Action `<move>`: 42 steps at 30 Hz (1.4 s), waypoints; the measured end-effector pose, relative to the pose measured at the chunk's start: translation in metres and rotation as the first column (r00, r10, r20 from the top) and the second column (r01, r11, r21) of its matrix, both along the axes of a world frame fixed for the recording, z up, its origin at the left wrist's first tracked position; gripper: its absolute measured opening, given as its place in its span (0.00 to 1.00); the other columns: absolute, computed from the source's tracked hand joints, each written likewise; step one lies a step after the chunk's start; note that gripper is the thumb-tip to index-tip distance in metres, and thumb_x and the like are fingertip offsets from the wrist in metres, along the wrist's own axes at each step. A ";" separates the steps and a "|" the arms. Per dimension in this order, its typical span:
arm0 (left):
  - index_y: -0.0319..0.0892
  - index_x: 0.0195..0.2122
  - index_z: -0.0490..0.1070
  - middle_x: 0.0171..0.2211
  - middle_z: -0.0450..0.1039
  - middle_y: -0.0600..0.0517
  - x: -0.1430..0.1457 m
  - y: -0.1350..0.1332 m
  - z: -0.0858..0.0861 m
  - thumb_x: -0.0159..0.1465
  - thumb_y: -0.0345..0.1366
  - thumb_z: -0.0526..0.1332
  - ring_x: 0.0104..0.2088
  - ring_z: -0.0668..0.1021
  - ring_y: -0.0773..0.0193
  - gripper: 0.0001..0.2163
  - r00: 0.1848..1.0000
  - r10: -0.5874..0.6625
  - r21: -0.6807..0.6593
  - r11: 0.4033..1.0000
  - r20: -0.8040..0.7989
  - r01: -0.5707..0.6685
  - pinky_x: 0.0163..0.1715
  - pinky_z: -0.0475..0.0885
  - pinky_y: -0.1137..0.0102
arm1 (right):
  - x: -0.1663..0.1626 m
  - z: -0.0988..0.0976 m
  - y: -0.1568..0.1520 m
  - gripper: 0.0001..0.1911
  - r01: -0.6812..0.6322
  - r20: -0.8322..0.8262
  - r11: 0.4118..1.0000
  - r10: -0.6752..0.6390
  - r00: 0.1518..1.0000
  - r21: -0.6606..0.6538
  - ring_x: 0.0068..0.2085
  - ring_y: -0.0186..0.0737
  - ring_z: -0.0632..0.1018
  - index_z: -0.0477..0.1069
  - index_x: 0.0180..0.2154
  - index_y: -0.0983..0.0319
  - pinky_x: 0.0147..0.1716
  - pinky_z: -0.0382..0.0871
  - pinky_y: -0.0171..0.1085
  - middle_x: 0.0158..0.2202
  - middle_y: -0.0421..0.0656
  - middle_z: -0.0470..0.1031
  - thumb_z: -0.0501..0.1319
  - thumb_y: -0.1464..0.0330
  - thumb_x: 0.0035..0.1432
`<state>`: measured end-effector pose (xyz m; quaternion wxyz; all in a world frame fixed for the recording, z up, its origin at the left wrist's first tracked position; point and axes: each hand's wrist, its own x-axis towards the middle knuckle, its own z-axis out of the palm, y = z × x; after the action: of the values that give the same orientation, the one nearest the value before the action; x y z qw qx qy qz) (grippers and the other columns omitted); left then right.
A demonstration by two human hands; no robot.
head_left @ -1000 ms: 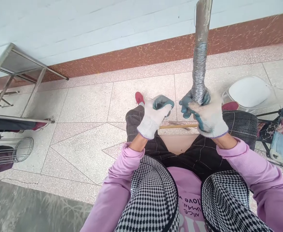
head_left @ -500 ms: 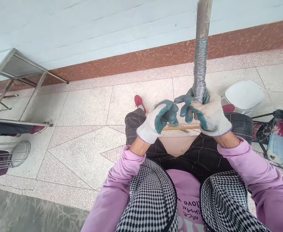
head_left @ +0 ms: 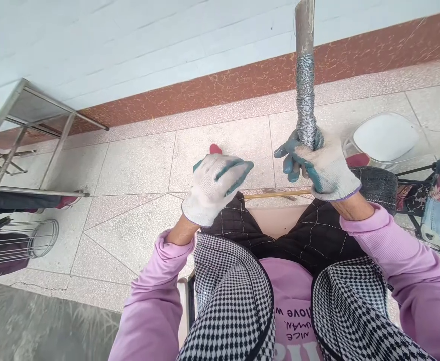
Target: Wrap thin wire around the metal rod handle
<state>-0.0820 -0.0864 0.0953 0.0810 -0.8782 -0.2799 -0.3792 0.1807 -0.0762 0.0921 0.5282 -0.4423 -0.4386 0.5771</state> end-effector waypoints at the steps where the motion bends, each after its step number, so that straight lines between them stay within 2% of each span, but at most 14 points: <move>1: 0.47 0.58 0.80 0.47 0.85 0.49 -0.004 -0.002 0.001 0.78 0.29 0.66 0.45 0.86 0.59 0.11 0.999 0.014 0.026 1.000 -0.035 -0.013 0.46 0.80 0.63 | 0.000 -0.001 0.000 0.17 -0.010 0.003 1.000 0.010 1.000 -0.007 0.22 0.35 0.76 0.67 0.35 0.55 0.14 0.65 0.34 0.34 0.43 0.84 0.76 0.63 0.62; 4: 0.47 0.60 0.77 0.48 0.84 0.49 -0.011 -0.009 -0.001 0.80 0.35 0.65 0.46 0.86 0.59 0.10 0.994 0.108 0.003 0.994 0.013 -0.108 0.46 0.82 0.62 | 0.001 -0.003 0.001 0.19 -0.012 0.016 1.000 0.012 1.000 -0.013 0.22 0.35 0.75 0.67 0.35 0.54 0.15 0.67 0.36 0.34 0.42 0.83 0.77 0.61 0.63; 8: 0.49 0.68 0.72 0.53 0.83 0.44 -0.022 -0.018 -0.003 0.79 0.48 0.68 0.53 0.85 0.52 0.21 0.968 0.213 -0.017 0.977 0.133 -0.212 0.50 0.85 0.54 | 0.005 -0.001 0.002 0.20 0.008 0.021 1.000 -0.008 1.000 0.005 0.23 0.36 0.76 0.68 0.37 0.54 0.16 0.70 0.36 0.35 0.42 0.83 0.79 0.57 0.63; 14: 0.54 0.63 0.75 0.52 0.83 0.48 -0.039 -0.028 -0.002 0.72 0.32 0.74 0.55 0.85 0.51 0.21 0.968 0.252 0.180 0.953 -0.018 -0.245 0.56 0.84 0.52 | 0.010 -0.007 0.005 0.19 0.058 0.038 0.998 -0.059 0.998 0.016 0.22 0.34 0.77 0.71 0.36 0.56 0.14 0.67 0.31 0.34 0.41 0.85 0.79 0.57 0.61; 18: 0.55 0.57 0.82 0.50 0.84 0.48 -0.037 -0.028 -0.007 0.71 0.40 0.75 0.55 0.85 0.47 0.14 0.990 0.141 -0.001 0.990 -0.033 -0.141 0.57 0.83 0.49 | 0.008 -0.010 0.004 0.16 0.046 0.025 0.999 -0.047 0.999 0.008 0.22 0.35 0.77 0.72 0.35 0.56 0.14 0.68 0.33 0.34 0.43 0.85 0.78 0.60 0.62; 21: 0.53 0.51 0.84 0.45 0.85 0.48 -0.030 -0.025 -0.009 0.74 0.46 0.72 0.52 0.86 0.48 0.08 0.977 0.205 -0.020 0.978 -0.061 -0.206 0.55 0.83 0.50 | 0.005 -0.007 0.001 0.16 0.034 -0.019 0.999 -0.034 0.999 0.004 0.23 0.35 0.77 0.72 0.36 0.56 0.15 0.69 0.33 0.34 0.44 0.85 0.78 0.62 0.63; 25: 0.51 0.50 0.83 0.44 0.86 0.50 -0.022 -0.022 -0.005 0.77 0.41 0.68 0.49 0.85 0.53 0.05 0.977 0.208 0.017 0.978 -0.038 -0.207 0.54 0.81 0.56 | 0.001 0.000 -0.002 0.17 0.016 -0.024 1.000 -0.017 1.000 -0.024 0.22 0.34 0.77 0.72 0.35 0.57 0.16 0.69 0.32 0.33 0.44 0.85 0.79 0.63 0.62; 30: 0.49 0.52 0.82 0.44 0.86 0.50 -0.019 -0.023 -0.006 0.76 0.36 0.68 0.47 0.84 0.55 0.07 0.985 0.170 -0.089 0.982 0.018 -0.168 0.52 0.78 0.59 | 0.000 0.001 0.000 0.18 0.002 -0.012 0.999 -0.003 1.000 -0.045 0.22 0.35 0.77 0.69 0.35 0.57 0.15 0.69 0.33 0.32 0.44 0.84 0.79 0.64 0.60; 34: 0.48 0.47 0.83 0.43 0.86 0.50 -0.014 -0.026 -0.004 0.73 0.34 0.68 0.45 0.83 0.55 0.05 0.982 0.182 -0.192 0.967 0.052 -0.169 0.50 0.78 0.60 | -0.001 -0.005 0.002 0.19 0.008 -0.017 0.999 -0.009 1.000 -0.032 0.22 0.36 0.77 0.69 0.36 0.55 0.15 0.70 0.34 0.32 0.43 0.84 0.79 0.63 0.57; 36: 0.48 0.43 0.83 0.41 0.85 0.50 -0.009 -0.026 0.000 0.69 0.35 0.68 0.44 0.83 0.56 0.04 0.958 0.246 -0.425 0.890 0.146 -0.164 0.49 0.78 0.59 | -0.003 -0.007 0.002 0.19 0.014 -0.022 1.000 -0.014 1.000 -0.006 0.21 0.36 0.76 0.68 0.35 0.55 0.14 0.69 0.33 0.31 0.41 0.83 0.78 0.63 0.56; 37: 0.47 0.41 0.83 0.39 0.84 0.50 -0.006 -0.026 0.002 0.67 0.35 0.68 0.41 0.82 0.57 0.03 0.925 0.301 -0.585 0.803 0.234 -0.113 0.46 0.78 0.60 | -0.004 -0.007 0.002 0.18 0.023 -0.028 1.000 -0.023 0.999 0.013 0.20 0.35 0.76 0.68 0.35 0.54 0.13 0.67 0.33 0.29 0.39 0.81 0.77 0.64 0.55; 39: 0.46 0.33 0.76 0.31 0.77 0.52 -0.001 -0.024 0.005 0.64 0.39 0.67 0.31 0.77 0.61 0.05 0.790 0.429 -0.820 0.551 0.437 0.155 0.37 0.77 0.63 | -0.007 -0.007 -0.001 0.16 0.066 -0.024 0.997 -0.065 0.998 0.051 0.20 0.36 0.75 0.68 0.33 0.54 0.12 0.64 0.33 0.26 0.36 0.78 0.75 0.67 0.53; 41: 0.47 0.26 0.64 0.25 0.64 0.56 0.004 -0.022 0.005 0.63 0.45 0.68 0.24 0.68 0.66 0.16 0.635 0.529 -0.825 0.319 0.564 0.467 0.29 0.73 0.65 | -0.008 -0.007 -0.005 0.14 0.128 0.026 0.988 -0.131 0.991 0.090 0.20 0.36 0.75 0.69 0.33 0.53 0.12 0.65 0.34 0.25 0.35 0.76 0.74 0.69 0.53; 42: 0.47 0.25 0.58 0.23 0.58 0.57 0.006 -0.022 0.004 0.62 0.49 0.70 0.23 0.64 0.67 0.22 0.577 0.552 -0.781 0.254 0.601 0.571 0.27 0.71 0.66 | -0.009 -0.007 -0.007 0.14 0.149 0.067 0.983 -0.157 0.985 0.107 0.20 0.36 0.74 0.70 0.34 0.53 0.13 0.66 0.34 0.26 0.34 0.76 0.74 0.69 0.54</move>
<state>-0.0757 -0.1080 0.0991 -0.6156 -0.4432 -0.4432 -0.4777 0.1719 -0.0828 0.0853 0.5760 -0.4687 -0.4514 0.4947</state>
